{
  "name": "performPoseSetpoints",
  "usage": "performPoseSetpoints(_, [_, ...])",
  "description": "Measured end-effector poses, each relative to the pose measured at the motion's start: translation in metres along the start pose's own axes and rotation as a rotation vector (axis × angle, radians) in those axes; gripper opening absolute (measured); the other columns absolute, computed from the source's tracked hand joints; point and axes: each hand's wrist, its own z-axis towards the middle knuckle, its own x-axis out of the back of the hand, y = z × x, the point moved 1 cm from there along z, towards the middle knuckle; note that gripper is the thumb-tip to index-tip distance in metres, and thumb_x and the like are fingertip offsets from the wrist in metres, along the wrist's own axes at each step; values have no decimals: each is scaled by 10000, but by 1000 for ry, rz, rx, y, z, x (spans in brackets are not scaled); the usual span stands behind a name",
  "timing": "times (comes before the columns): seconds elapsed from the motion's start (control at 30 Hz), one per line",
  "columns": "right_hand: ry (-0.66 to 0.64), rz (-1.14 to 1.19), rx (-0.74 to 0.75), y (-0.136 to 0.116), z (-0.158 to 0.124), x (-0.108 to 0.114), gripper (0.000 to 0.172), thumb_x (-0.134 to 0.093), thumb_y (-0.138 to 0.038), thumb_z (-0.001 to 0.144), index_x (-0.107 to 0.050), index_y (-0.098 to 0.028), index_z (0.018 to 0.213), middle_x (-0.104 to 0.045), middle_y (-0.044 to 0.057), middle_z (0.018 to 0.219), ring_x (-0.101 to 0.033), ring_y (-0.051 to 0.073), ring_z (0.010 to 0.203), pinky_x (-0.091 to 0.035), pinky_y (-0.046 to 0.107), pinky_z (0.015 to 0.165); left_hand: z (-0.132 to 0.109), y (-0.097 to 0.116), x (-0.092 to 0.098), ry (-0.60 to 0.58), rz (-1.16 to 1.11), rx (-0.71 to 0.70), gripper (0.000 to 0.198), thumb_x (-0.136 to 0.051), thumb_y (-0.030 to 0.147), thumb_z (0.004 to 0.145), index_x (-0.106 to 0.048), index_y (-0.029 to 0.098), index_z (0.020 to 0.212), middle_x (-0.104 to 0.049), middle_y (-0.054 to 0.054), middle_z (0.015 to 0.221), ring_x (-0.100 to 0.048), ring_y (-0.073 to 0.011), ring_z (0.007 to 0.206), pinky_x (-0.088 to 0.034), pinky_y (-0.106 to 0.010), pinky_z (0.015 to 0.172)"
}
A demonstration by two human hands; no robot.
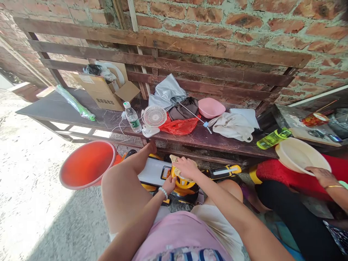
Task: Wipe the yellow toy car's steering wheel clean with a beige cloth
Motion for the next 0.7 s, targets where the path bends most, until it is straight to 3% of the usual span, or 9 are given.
performPoseSetpoints(0.13, [-55,1,-1,10,22,0,494,-596,-235,880,-610,-280,1372,-618,113,1351,-486,296,1291,-420,418,1044,-4,-1,-4,-67,-59,70,135,-623,350,967,-555,241,1010,-608,35,537,-716,-234,572,-554,-344,720])
performPoseSetpoints(0.27, [-64,75,-256,33,20,0,453,-584,-287,893,-602,-212,1339,-655,145,1308,-598,276,1208,-453,384,992,-9,1,-5,-103,-9,88,168,-505,370,1018,-539,229,1103,-664,-5,540,-758,-262,632,-573,-386,777])
performPoseSetpoints(0.5, [-27,284,-696,38,-34,-24,405,-508,-390,948,-582,-165,1277,-730,176,1186,-708,290,1085,-505,354,859,-7,0,-6,-133,-81,97,261,-554,411,1000,-520,205,1156,-748,-70,709,-749,-243,597,-567,-344,703])
performPoseSetpoints(0.7, [-56,358,-823,1,-79,-53,439,-437,-404,976,-553,-152,1316,-745,178,1171,-727,293,1053,-522,360,837,-6,0,-8,-115,-64,130,254,-498,405,1025,-503,204,1180,-728,-61,703,-746,-245,616,-570,-355,738])
